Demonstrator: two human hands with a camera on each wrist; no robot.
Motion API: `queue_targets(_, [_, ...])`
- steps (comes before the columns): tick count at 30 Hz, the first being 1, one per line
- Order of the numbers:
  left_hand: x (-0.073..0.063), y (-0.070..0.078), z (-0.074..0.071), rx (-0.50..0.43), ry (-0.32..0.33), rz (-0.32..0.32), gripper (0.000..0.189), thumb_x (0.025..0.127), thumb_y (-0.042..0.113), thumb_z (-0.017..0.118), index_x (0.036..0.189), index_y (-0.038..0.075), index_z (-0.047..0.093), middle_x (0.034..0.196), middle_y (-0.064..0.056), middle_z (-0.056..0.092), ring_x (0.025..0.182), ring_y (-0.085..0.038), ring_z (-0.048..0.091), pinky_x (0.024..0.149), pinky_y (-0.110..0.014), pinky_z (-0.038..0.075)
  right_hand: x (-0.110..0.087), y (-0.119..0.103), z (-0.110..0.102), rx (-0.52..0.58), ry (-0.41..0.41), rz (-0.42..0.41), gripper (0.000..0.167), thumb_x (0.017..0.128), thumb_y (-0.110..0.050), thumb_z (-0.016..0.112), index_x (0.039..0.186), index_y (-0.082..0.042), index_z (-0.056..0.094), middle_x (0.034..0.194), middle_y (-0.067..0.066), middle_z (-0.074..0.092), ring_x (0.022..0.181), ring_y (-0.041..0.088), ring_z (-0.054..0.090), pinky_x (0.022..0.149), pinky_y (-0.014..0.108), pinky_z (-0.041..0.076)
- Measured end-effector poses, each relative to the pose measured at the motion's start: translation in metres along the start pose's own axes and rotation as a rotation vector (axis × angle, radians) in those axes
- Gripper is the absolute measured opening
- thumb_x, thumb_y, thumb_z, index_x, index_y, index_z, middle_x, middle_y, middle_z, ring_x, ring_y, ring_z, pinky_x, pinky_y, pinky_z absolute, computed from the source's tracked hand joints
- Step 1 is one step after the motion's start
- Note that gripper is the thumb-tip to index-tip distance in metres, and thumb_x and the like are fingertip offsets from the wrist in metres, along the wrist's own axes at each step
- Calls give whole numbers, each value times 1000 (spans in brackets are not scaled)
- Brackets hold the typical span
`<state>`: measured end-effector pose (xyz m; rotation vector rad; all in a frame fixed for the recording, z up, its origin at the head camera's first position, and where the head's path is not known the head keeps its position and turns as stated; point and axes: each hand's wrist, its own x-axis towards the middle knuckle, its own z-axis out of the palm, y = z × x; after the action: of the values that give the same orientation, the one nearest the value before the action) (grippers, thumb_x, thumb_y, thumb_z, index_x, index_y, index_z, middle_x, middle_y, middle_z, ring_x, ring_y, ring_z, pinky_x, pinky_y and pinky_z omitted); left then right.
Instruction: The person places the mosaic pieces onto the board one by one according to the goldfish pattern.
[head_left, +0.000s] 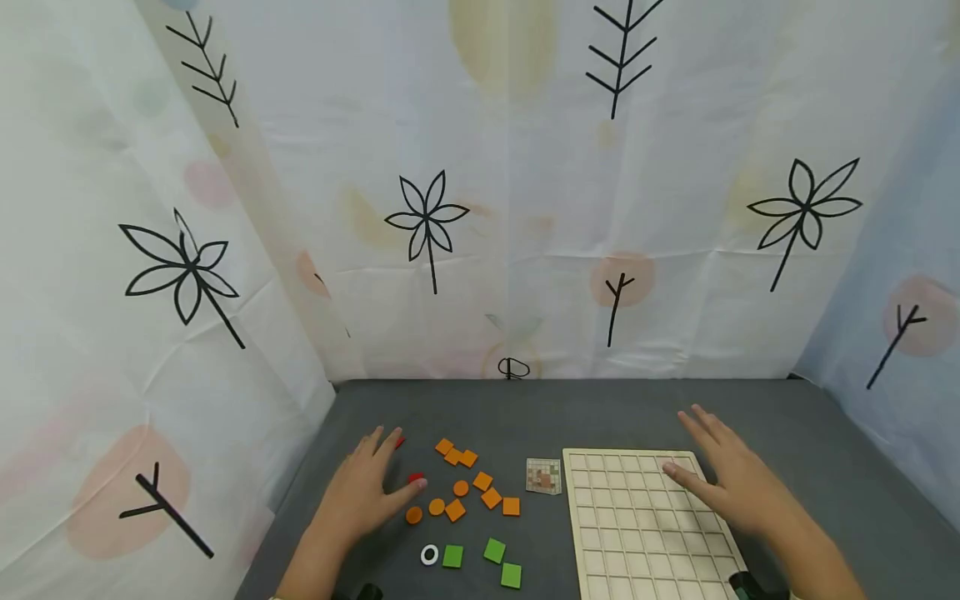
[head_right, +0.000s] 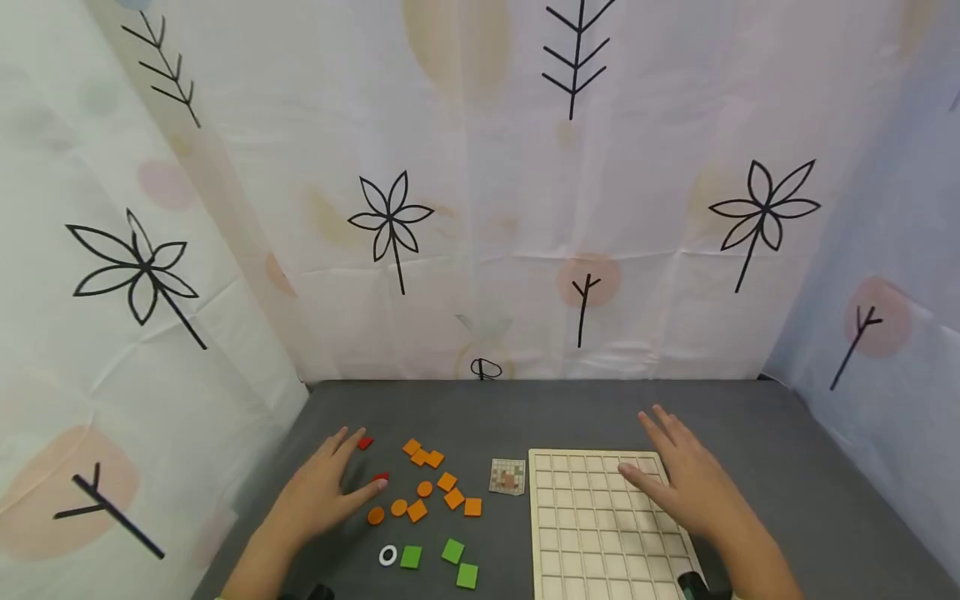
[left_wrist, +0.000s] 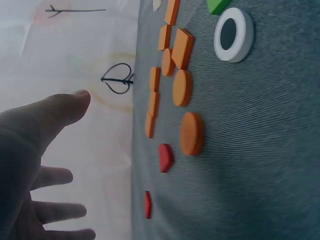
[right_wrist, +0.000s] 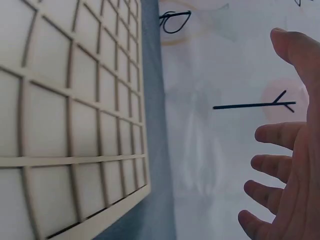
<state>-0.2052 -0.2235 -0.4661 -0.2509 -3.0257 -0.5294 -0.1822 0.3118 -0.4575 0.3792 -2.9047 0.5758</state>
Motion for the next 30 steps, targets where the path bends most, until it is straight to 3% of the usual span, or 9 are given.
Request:
queue_targets(7, [-2,-10,18,-184,15,12,78,92,53,81,154,12,56,154,-13,57,141,-36,56,114,-59,47,-16,11,16,59,-27,30,89,103,-53,65,170,-10,26,174,24,21,150,61,29,99,88,32])
queue_targets(13, [-8,-17,31,-210,33,-11,69,90,52,83,144,12,66,141,-7,66,133,-31,62,113,-57,49,-29,17,30,84,-51,54,94,99,-55,69,169,-8,27,175,23,20,155,58,23,101,88,30])
queue_targets(18, [-11,-20,38,-226,28,-26,62,89,52,84,134,13,72,125,-1,72,119,-23,67,106,-53,53,-37,20,40,80,-31,20,103,91,-54,77,167,-3,30,173,27,24,155,59,23,103,85,31])
queue_targets(26, [-14,-22,45,-247,-13,-34,54,85,54,87,123,18,76,102,7,65,90,-9,56,84,-36,53,-48,26,50,63,-36,-19,118,83,-56,84,169,-3,23,174,26,23,157,58,21,105,81,32])
queue_targets(30, [-15,-23,46,-250,-26,-32,53,84,55,87,120,17,77,99,7,62,87,-9,53,79,-32,49,-53,32,51,96,-69,-4,120,84,-57,83,169,-2,20,174,27,19,157,60,16,114,82,19])
